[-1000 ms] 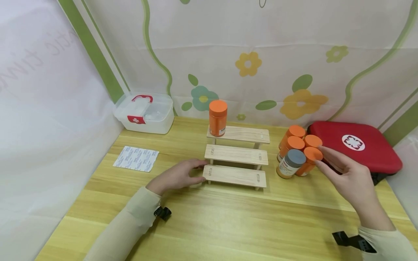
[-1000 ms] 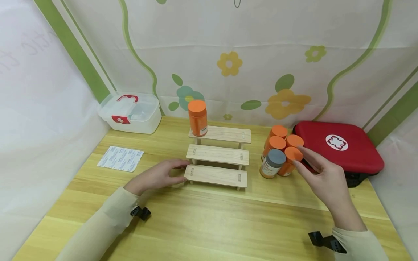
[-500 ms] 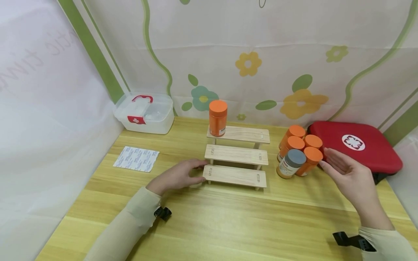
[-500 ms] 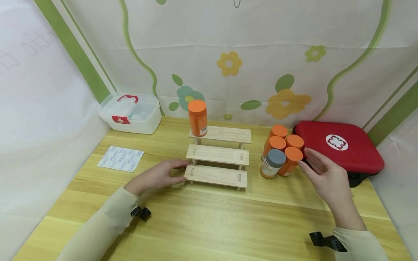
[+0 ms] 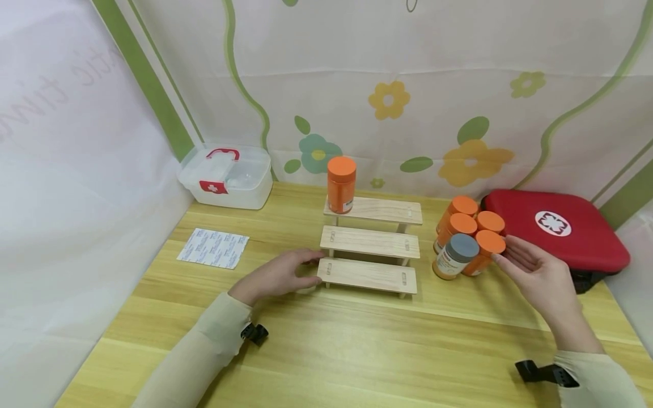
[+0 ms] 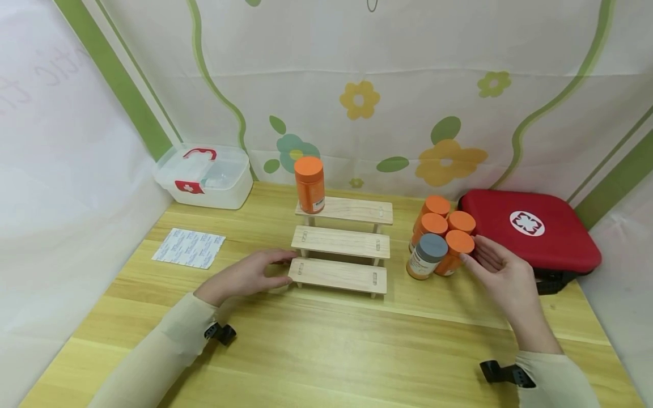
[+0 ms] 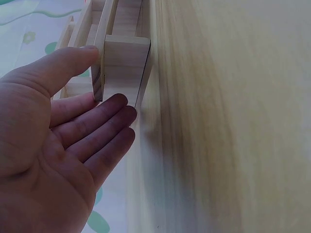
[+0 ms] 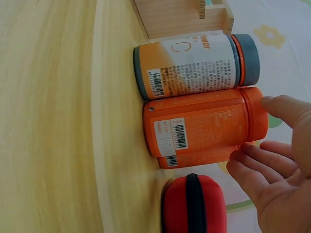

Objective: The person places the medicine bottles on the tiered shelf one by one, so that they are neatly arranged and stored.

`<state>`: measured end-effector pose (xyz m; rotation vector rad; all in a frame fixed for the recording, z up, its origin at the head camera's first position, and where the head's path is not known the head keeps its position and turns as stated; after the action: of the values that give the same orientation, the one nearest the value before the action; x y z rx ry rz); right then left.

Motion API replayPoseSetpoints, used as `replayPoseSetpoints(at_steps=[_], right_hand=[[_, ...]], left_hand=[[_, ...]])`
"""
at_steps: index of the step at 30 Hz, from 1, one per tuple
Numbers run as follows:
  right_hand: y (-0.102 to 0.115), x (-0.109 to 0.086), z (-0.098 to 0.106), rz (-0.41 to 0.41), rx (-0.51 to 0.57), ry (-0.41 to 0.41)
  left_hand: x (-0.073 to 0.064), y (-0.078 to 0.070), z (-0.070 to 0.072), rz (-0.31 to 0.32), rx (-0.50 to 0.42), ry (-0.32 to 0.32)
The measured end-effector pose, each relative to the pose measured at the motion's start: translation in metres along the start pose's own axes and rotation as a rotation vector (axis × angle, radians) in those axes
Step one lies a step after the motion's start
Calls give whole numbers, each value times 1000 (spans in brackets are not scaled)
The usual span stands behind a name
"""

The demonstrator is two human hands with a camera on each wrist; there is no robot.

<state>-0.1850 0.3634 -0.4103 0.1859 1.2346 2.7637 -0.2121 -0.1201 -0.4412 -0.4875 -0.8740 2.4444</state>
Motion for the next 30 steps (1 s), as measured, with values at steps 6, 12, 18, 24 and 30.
replayPoseSetpoints(at_steps=[6,12,18,24,30], right_hand=[[-3,3,-5,9,1,-5],[-4,5,-8,6,23,-17],[-3,5,-10,24,26,-39],[-3,3,-8,44,57,-75],[-4,1,-9,62,66,-113]], left_hand=[[0,0,0,-11,-9,2],[0,0,0,0,-10,3],[1,2,0,18,-22,9],[0,1,0,14,-20,11],[1,2,0,26,-21,11]])
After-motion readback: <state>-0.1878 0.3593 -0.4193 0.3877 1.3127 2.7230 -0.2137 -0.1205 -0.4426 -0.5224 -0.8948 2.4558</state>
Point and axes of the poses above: each hand's wrist, its own x-axis towards the middle knuckle, its own z-axis out of the back of the hand, y = z × x, the point moved 7 cm from there along x, towards the middle knuckle, and after that the axes turned 1 degree about -x, right-handed, at the moved point
